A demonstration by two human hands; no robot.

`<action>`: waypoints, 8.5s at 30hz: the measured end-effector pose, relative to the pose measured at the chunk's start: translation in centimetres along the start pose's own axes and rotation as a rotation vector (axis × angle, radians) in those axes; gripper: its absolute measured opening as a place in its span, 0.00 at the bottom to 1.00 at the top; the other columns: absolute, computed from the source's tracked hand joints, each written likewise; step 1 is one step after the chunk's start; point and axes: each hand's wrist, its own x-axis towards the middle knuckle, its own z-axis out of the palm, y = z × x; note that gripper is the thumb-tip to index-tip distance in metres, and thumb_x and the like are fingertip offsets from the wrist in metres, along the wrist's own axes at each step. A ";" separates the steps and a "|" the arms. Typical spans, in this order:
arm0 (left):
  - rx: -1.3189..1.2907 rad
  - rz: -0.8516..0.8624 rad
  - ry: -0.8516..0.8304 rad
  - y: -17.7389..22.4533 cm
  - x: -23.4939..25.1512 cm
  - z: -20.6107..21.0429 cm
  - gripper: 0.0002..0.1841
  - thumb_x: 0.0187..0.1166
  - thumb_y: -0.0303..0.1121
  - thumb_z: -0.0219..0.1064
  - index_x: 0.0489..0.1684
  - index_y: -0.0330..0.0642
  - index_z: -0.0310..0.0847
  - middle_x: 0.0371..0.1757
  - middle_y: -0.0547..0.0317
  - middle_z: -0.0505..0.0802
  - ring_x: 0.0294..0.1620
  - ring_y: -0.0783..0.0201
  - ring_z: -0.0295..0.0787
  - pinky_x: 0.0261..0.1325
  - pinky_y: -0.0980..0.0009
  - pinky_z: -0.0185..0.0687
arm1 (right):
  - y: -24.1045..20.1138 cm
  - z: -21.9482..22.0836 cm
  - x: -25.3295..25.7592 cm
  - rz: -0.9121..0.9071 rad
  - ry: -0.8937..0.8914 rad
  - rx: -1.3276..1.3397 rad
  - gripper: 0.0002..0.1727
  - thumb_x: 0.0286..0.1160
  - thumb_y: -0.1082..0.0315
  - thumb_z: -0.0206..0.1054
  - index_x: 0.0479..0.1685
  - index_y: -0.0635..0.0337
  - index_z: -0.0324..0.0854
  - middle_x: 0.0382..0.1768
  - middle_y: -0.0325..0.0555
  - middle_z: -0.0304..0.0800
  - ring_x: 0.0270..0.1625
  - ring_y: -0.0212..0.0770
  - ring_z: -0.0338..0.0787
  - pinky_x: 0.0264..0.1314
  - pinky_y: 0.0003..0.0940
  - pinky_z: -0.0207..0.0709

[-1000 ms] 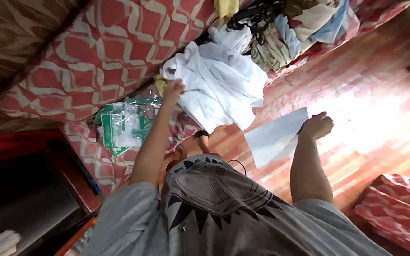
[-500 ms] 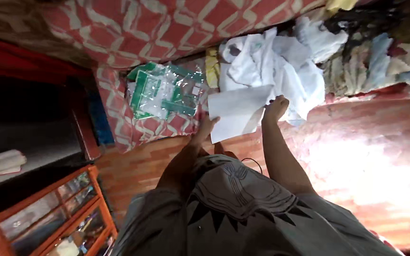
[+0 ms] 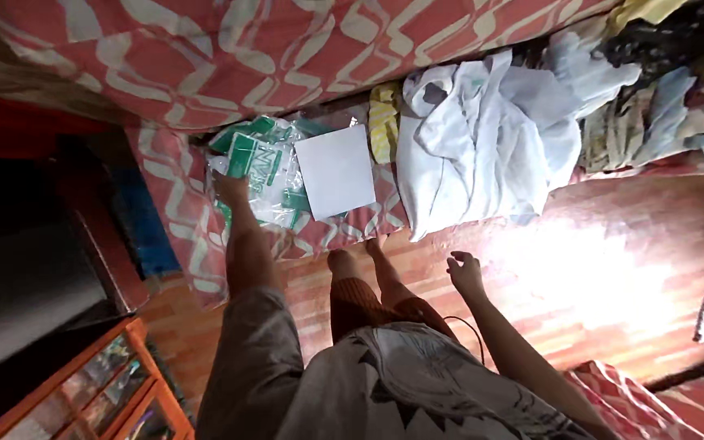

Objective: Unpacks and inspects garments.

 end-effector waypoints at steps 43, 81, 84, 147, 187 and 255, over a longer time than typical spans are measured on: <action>-1.550 1.092 -0.566 5.2 -40.7 -14.5 0.28 0.92 0.48 0.40 0.88 0.49 0.57 0.72 0.73 0.85 0.69 0.79 0.82 0.74 0.73 0.78 | -12.3 -19.5 -12.3 -1.323 -0.214 1.046 0.18 0.73 0.79 0.61 0.28 0.45 0.91 0.35 0.23 0.95 0.41 0.19 0.90 0.50 0.20 0.85; 0.071 1.222 0.186 13.5 -50.1 -10.1 0.18 0.79 0.26 0.67 0.67 0.42 0.89 0.40 0.41 0.95 0.39 0.41 0.94 0.39 0.44 0.86 | -13.7 -15.9 -14.7 -1.088 0.206 0.471 0.15 0.80 0.64 0.69 0.37 0.72 0.82 0.40 0.56 0.83 0.41 0.44 0.85 0.48 0.39 0.80; 0.027 1.280 0.026 13.5 -48.2 -11.8 0.18 0.82 0.29 0.66 0.68 0.44 0.89 0.45 0.40 0.95 0.45 0.40 0.94 0.47 0.38 0.85 | -13.6 -17.8 -13.3 -1.239 0.080 0.371 0.14 0.80 0.66 0.69 0.34 0.72 0.83 0.39 0.54 0.84 0.41 0.40 0.84 0.49 0.36 0.80; -0.751 1.318 0.219 11.0 -48.3 -18.9 0.20 0.91 0.41 0.57 0.43 0.28 0.82 0.28 0.66 0.88 0.30 0.88 0.84 0.40 0.85 0.83 | -17.7 -14.9 -12.5 -0.971 0.223 1.086 0.18 0.83 0.65 0.64 0.62 0.71 0.76 0.52 0.51 0.81 0.45 0.32 0.84 0.50 0.28 0.82; -0.789 1.008 0.384 9.1 -36.4 -18.1 0.27 0.92 0.39 0.53 0.79 0.23 0.65 0.75 0.31 0.78 0.75 0.52 0.76 0.76 0.62 0.74 | -14.0 -15.1 -13.4 -1.654 0.029 0.537 0.07 0.69 0.77 0.70 0.41 0.71 0.91 0.48 0.54 0.95 0.57 0.37 0.92 0.68 0.35 0.82; -0.767 -0.061 -0.313 5.2 -20.5 6.6 0.27 0.88 0.34 0.61 0.80 0.25 0.65 0.73 0.30 0.81 0.66 0.42 0.84 0.67 0.50 0.82 | -1.7 -19.7 -14.3 -0.304 0.225 1.040 0.06 0.70 0.70 0.61 0.42 0.48 0.78 0.29 0.28 0.91 0.32 0.25 0.91 0.35 0.27 0.88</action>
